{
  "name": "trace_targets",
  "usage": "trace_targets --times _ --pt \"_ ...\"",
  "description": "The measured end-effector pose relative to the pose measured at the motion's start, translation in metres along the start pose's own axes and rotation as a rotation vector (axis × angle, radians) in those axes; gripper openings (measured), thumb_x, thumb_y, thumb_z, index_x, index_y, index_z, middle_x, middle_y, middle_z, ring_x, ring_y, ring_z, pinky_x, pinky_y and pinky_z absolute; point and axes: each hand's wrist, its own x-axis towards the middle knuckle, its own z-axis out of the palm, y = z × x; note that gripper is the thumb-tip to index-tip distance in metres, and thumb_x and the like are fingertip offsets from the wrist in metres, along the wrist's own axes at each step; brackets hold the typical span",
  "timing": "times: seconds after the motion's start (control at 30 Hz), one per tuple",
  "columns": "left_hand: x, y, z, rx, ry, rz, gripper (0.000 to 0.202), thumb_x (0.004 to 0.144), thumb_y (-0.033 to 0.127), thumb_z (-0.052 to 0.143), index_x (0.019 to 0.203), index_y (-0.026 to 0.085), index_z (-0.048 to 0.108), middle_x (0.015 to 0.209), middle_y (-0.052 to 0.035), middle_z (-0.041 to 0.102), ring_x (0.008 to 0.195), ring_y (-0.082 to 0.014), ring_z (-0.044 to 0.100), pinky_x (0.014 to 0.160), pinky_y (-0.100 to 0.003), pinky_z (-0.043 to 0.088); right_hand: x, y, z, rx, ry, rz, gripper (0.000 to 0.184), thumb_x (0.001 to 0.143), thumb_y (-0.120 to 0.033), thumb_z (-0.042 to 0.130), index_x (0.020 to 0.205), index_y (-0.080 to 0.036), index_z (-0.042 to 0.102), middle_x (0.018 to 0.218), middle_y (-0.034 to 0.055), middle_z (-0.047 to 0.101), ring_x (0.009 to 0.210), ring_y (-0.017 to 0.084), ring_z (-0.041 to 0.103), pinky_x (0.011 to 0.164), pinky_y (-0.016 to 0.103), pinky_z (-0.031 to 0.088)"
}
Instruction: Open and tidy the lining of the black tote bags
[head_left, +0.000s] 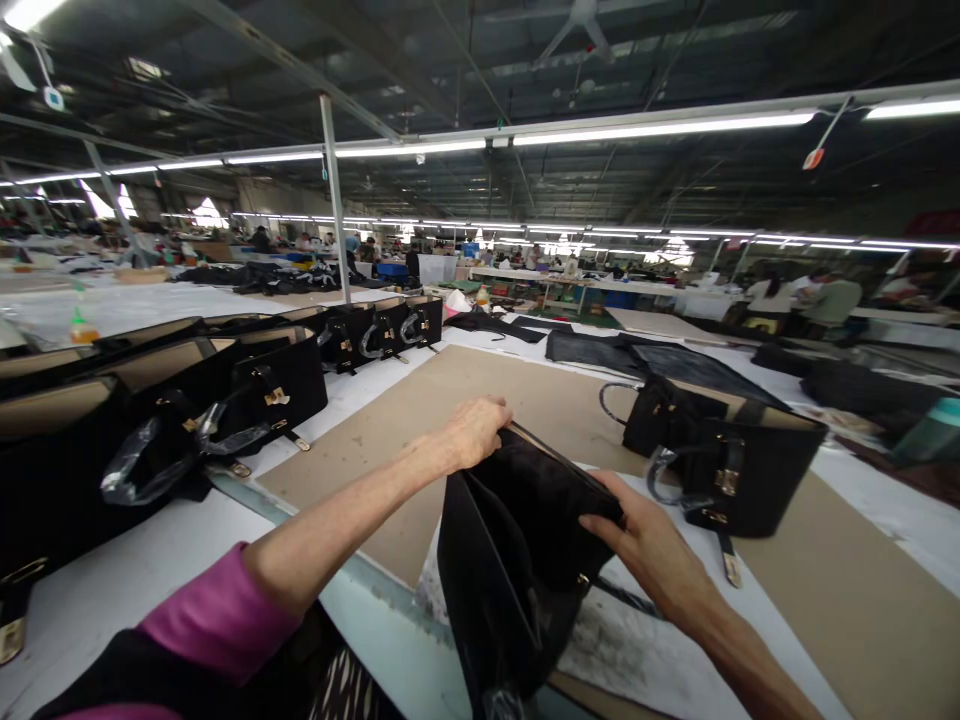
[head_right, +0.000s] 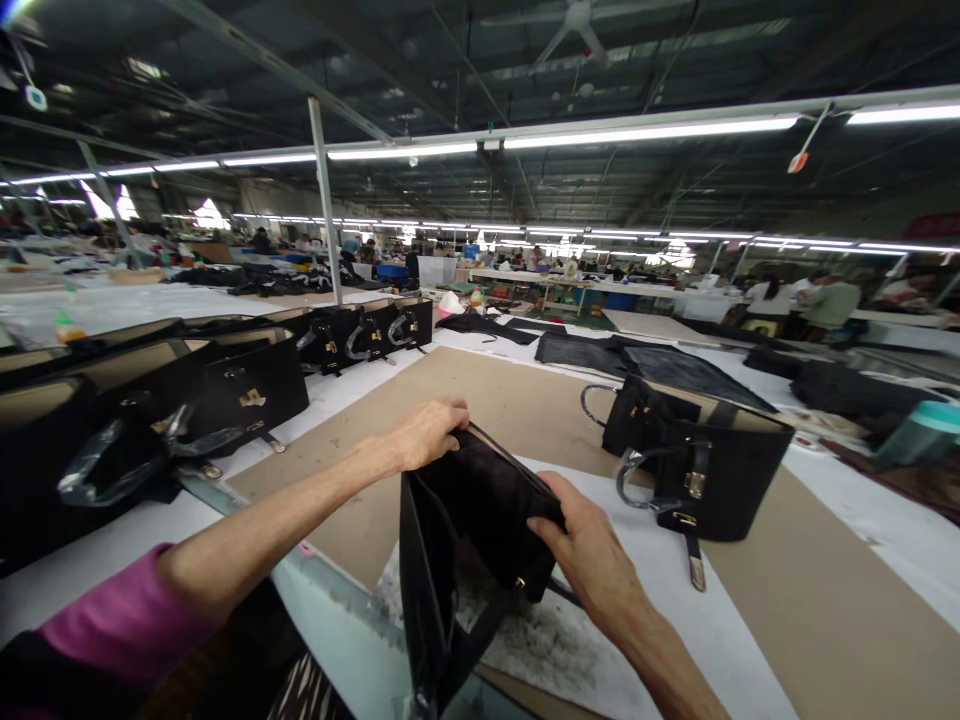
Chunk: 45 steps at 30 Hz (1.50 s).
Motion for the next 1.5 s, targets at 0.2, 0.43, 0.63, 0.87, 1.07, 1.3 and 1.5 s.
trace_targets --times 0.2,0.43,0.63,0.87,1.07,1.3,1.5 --pt "-0.015 0.001 -0.004 -0.247 -0.022 0.049 0.007 0.067 0.017 0.053 0.061 0.015 0.053 0.087 -0.0004 0.055 0.069 -0.0114 0.051 0.059 -0.021 0.036 0.001 0.010 -0.017 -0.047 -0.029 -0.004 0.034 0.069 -0.025 0.046 0.103 -0.024 0.048 0.093 0.0002 0.059 0.086 0.019 0.052 0.074 0.028 0.038" --pt "-0.028 0.001 -0.007 -0.430 -0.033 0.054 0.010 0.066 0.012 0.047 0.056 0.013 0.046 0.098 -0.0011 0.052 0.072 -0.0109 0.049 0.065 -0.022 0.038 0.004 0.034 -0.005 -0.019 0.085 0.075 0.031 0.073 -0.031 0.044 0.103 -0.024 0.046 0.081 0.0001 0.059 0.075 0.019 0.053 0.069 0.030 0.039" --pt "-0.014 0.000 -0.008 -0.148 -0.031 0.021 0.028 0.059 0.003 0.040 0.083 0.017 0.047 0.087 -0.0033 0.051 0.071 -0.0147 0.049 0.063 -0.024 0.035 0.000 0.019 0.001 0.049 0.088 0.051 0.032 0.072 -0.029 0.048 0.103 -0.024 0.047 0.089 -0.0006 0.058 0.078 0.017 0.051 0.069 0.028 0.038" --pt "0.005 0.002 -0.008 -0.238 -0.066 0.193 0.022 0.064 0.009 0.051 0.083 0.018 0.050 0.115 -0.0034 0.043 0.078 -0.0137 0.051 0.067 -0.023 0.037 -0.002 0.013 0.000 -0.016 0.148 -0.007 0.024 0.072 -0.029 0.048 0.094 -0.021 0.052 0.093 0.0021 0.054 0.082 0.017 0.050 0.068 0.027 0.038" --pt "0.014 0.002 -0.001 -0.297 -0.053 0.149 0.012 0.066 0.019 0.057 0.059 0.013 0.049 0.098 -0.0026 0.052 0.070 -0.0125 0.051 0.063 -0.023 0.035 -0.001 0.008 0.002 -0.156 0.158 -0.016 0.021 0.073 -0.029 0.047 0.093 -0.021 0.051 0.094 0.0031 0.052 0.078 0.017 0.050 0.068 0.028 0.037" --pt "0.002 -0.003 0.002 -0.546 -0.048 0.092 0.016 0.068 0.018 0.051 0.054 0.012 0.045 0.088 0.0000 0.054 0.065 -0.0085 0.048 0.062 -0.020 0.035 0.001 0.014 0.000 -0.150 0.202 0.023 0.018 0.074 -0.031 0.045 0.089 -0.022 0.051 0.087 0.0012 0.057 0.078 0.018 0.052 0.067 0.028 0.037" --pt "0.002 -0.007 0.005 -0.537 -0.078 0.008 0.016 0.063 0.022 0.054 0.053 0.013 0.046 0.070 0.0025 0.051 0.059 -0.0086 0.044 0.055 -0.020 0.033 0.004 0.022 0.003 0.087 0.232 0.016 0.020 0.074 -0.032 0.047 0.087 -0.020 0.055 0.084 0.0001 0.058 0.075 0.016 0.051 0.064 0.025 0.038"
